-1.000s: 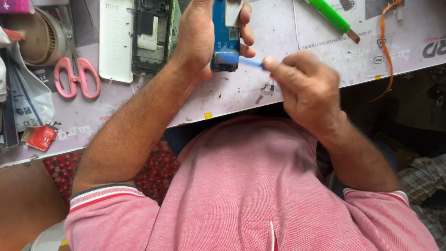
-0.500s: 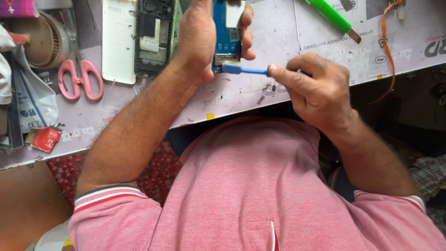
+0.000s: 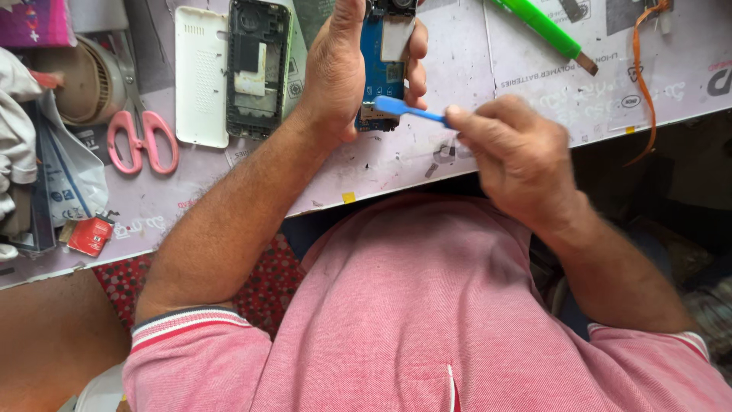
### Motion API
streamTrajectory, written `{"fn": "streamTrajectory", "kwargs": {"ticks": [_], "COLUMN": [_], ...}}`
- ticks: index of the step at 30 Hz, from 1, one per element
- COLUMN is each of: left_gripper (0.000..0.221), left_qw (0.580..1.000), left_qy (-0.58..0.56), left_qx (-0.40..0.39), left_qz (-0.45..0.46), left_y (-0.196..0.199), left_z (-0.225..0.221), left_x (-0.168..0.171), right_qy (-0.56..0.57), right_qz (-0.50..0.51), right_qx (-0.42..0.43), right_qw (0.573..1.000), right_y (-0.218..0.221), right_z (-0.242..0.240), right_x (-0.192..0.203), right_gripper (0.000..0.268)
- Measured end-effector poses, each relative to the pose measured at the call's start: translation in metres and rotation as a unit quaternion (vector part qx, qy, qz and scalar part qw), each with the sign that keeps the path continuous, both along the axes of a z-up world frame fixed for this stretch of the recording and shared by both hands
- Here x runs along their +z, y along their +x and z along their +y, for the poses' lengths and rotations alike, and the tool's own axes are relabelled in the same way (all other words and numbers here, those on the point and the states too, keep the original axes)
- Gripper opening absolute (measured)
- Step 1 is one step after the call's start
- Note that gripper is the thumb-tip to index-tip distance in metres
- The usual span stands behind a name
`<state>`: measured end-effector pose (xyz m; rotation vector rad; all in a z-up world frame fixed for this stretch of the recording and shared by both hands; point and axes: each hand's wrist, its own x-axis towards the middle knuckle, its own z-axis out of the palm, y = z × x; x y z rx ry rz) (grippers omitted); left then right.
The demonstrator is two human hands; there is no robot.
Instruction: The person cleans and handles internal components of a mobile phone. The person uses a brush to scrub a circuit board, applies liquid from a bottle, and wipes the screen and other parts with a cloth.
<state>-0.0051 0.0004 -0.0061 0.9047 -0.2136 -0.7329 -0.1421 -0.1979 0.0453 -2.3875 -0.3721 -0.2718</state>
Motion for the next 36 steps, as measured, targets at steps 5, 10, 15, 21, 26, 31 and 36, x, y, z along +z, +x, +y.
{"fn": "streamTrajectory", "kwargs": {"ticks": [5, 10, 15, 21, 26, 31, 36], "left_gripper": [0.076, 0.087, 0.092, 0.102, 0.106, 0.108, 0.100], "left_qw": [0.999, 1.000, 1.000, 0.994, 0.991, 0.991, 0.987], "left_qy": [-0.045, 0.004, 0.023, 0.067, 0.079, 0.057, 0.039], "left_qx": [-0.006, -0.010, -0.018, -0.074, -0.106, -0.122, -0.151], "left_qz": [0.017, 0.021, 0.001, -0.035, -0.003, 0.014, 0.039], "left_y": [0.001, -0.004, 0.001, 0.002, 0.001, 0.002, 0.007], "left_z": [0.000, 0.000, 0.001, 0.000, -0.002, -0.002, 0.001], "left_x": [0.002, 0.003, 0.014, 0.024, 0.025, 0.027, 0.030], "right_qy": [0.027, -0.001, -0.107, -0.101, -0.085, -0.082, -0.069], "right_qz": [0.003, -0.017, -0.089, -0.108, -0.102, -0.097, -0.105], "right_qx": [0.003, 0.006, 0.001, 0.014, 0.032, 0.049, 0.041], "right_qw": [1.000, 1.000, 0.990, 0.989, 0.991, 0.991, 0.991], "right_y": [-0.004, -0.007, 0.003, 0.015, 0.015, 0.017, 0.022], "right_z": [0.003, 0.005, -0.011, -0.028, -0.033, -0.035, -0.035], "right_x": [0.003, 0.006, 0.002, -0.002, -0.001, -0.005, -0.004], "right_gripper": [0.031, 0.031, 0.024, 0.018, 0.018, 0.021, 0.021]}}
